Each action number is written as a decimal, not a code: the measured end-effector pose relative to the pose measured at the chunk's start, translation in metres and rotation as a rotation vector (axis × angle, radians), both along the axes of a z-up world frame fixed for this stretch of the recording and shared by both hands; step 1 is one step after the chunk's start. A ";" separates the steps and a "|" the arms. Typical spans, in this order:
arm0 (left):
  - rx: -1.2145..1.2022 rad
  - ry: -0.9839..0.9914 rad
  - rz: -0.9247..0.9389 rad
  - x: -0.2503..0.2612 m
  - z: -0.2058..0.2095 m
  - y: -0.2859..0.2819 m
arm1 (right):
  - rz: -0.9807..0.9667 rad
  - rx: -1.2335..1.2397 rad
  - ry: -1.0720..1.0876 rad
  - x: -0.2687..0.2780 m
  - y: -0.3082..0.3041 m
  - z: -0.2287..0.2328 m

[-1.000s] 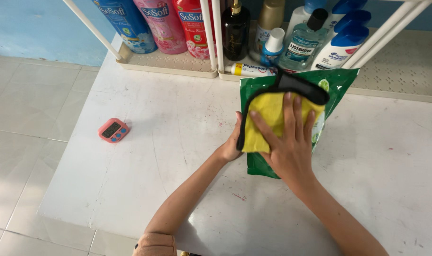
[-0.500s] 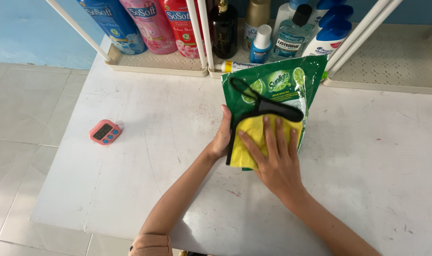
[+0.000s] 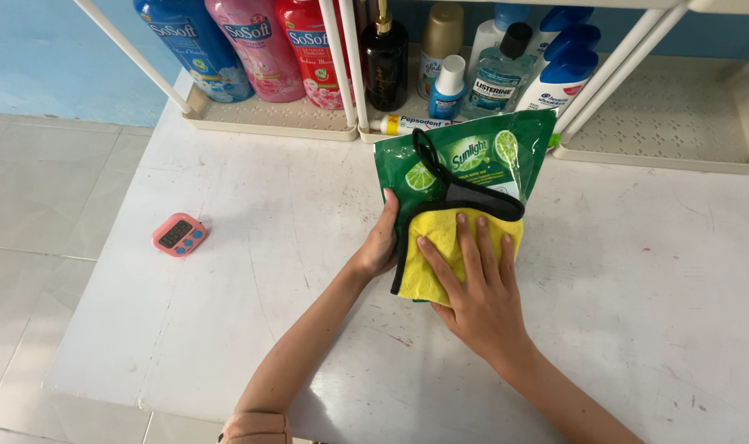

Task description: The person wipes the front and back of a Sunlight dish soap pouch and a Hand Wash pouch with a yellow cloth, then places them on a shelf. The person repeats this process for a second Hand Wash pouch, placing it on the shelf as well.

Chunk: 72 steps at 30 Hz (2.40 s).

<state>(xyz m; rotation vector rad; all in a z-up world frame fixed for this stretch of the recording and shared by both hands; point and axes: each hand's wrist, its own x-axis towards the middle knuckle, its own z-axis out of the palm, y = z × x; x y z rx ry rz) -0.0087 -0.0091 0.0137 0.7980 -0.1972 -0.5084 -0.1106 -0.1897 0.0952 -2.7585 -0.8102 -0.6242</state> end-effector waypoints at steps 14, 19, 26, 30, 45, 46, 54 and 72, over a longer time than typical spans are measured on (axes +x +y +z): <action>0.035 -0.034 0.040 0.000 0.011 0.009 | -0.047 0.029 0.013 0.037 0.001 0.010; 0.019 -0.070 0.020 -0.002 0.003 0.007 | 0.022 0.050 0.023 -0.003 -0.011 -0.006; 0.172 -0.074 -0.041 -0.006 0.003 0.005 | -0.042 0.173 -0.180 0.069 -0.005 0.013; 0.051 -0.049 0.020 0.000 0.011 0.007 | -0.054 0.131 -0.046 0.044 0.001 0.009; 0.078 -0.037 0.060 -0.002 0.010 0.011 | -0.084 0.355 0.005 0.069 -0.015 0.009; 0.059 -0.022 0.083 -0.001 0.011 0.010 | -0.068 0.338 0.044 0.059 -0.017 0.006; 0.013 -0.097 0.044 -0.006 0.010 0.008 | 0.001 0.414 0.202 0.019 -0.036 -0.005; -0.128 0.059 0.111 -0.002 0.018 0.000 | 0.080 0.846 0.390 -0.003 -0.068 -0.049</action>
